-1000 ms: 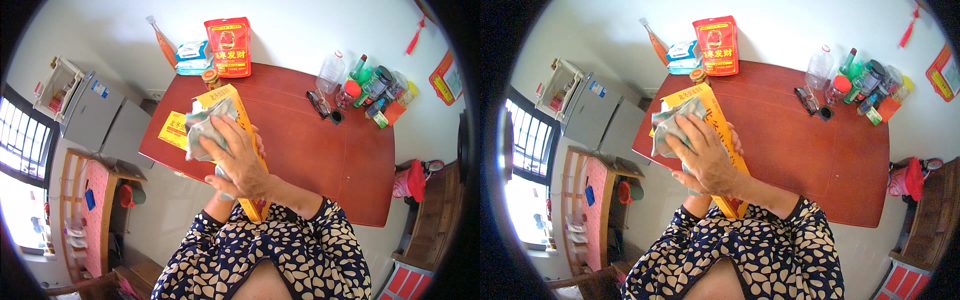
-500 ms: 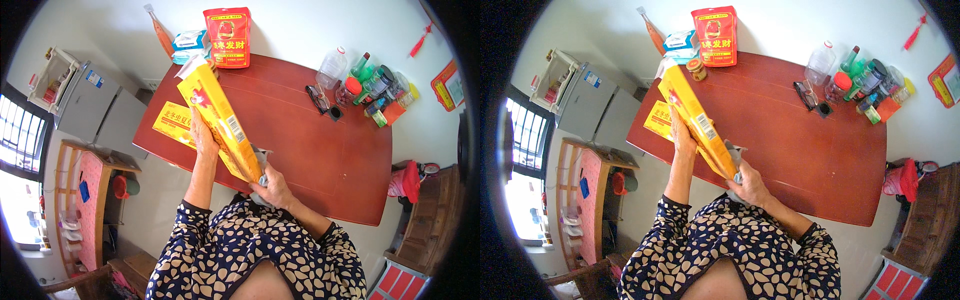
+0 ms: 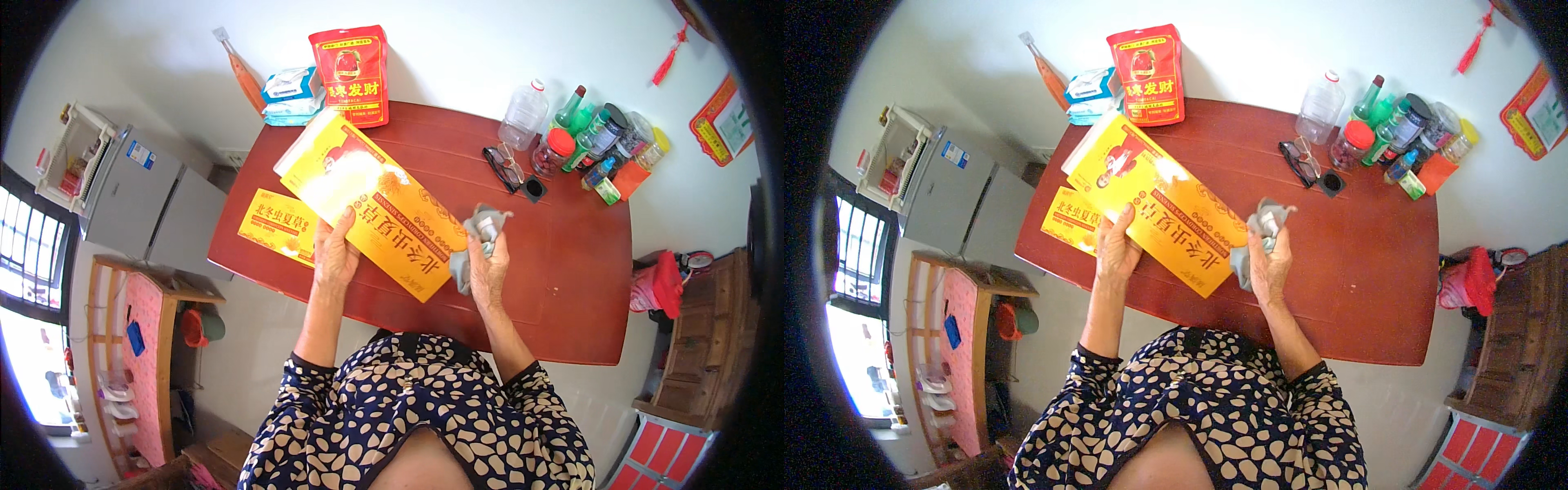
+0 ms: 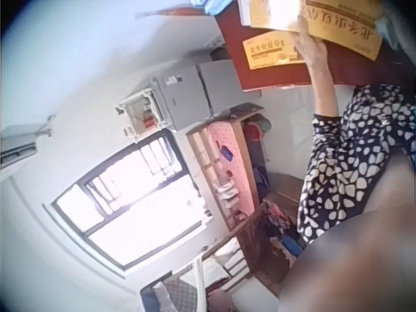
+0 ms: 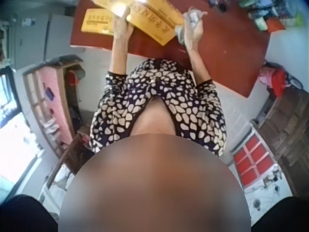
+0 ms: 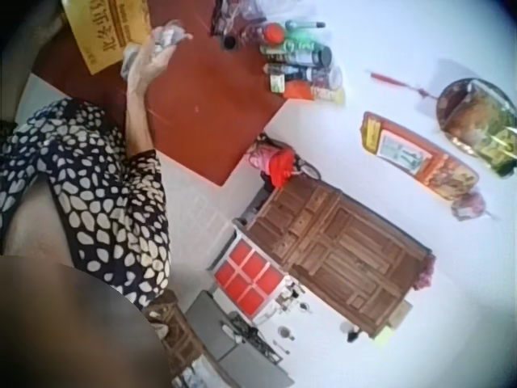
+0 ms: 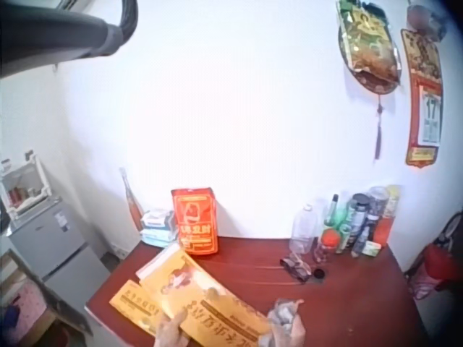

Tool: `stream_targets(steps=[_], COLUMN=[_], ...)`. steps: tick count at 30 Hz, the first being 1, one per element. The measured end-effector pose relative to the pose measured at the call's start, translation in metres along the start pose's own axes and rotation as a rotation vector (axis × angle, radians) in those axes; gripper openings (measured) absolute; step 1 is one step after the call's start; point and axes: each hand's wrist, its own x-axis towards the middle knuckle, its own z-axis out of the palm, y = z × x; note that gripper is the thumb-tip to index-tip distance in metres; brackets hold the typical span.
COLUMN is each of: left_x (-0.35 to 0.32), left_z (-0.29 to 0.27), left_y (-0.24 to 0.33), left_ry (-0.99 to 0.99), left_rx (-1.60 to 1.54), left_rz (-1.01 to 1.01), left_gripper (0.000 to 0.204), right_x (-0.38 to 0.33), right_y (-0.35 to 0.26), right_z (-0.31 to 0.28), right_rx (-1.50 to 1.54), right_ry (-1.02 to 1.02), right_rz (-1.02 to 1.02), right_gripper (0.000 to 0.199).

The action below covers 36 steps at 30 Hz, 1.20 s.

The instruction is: The person wipes the surfaces of several food packaging items on a table using a cloth. They clean a yellow box, a red pouch, and a small jar, handling each item one at a time and wiping all visible sides before placing them back on the table.

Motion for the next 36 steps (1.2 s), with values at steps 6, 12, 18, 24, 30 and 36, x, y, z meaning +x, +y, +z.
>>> stream_targets(steps=[6,12,18,24,30,36], left_x=[-0.008,-0.017,-0.023,-0.023,-0.009,-0.006], left_z=[0.015,0.024,0.018,0.024,0.017,0.021], left_y=[-0.019,-0.032,-0.037,-0.034,-0.021,-0.012], left_ry=[0.068,0.044,-0.023,-0.006,0.139,0.185], left_rx=[0.048,0.048,0.12,0.106,0.103,0.02], left_rz=[0.094,0.04,0.031,0.024,0.164,0.161], left_gripper=[0.042,0.042,0.047,0.045,0.047,0.043], right_x=[0.013,0.0,0.034,0.064,0.009,0.005], right_y=[-0.02,-0.012,-0.03,-0.025,-0.009,0.062], right_z=[0.02,0.061,0.105,0.137,0.104,0.041], right_rx=[-1.079,-1.003,-0.922,-0.892,-0.883,-1.088], right_ry=[-0.032,-0.226,-0.253,-0.142,-0.459,-0.218], right_rz=[-0.714,-0.695,-0.786,-0.748,-0.778,-0.552], right_gripper=[0.05,0.057,0.052,0.046,0.06,0.047])
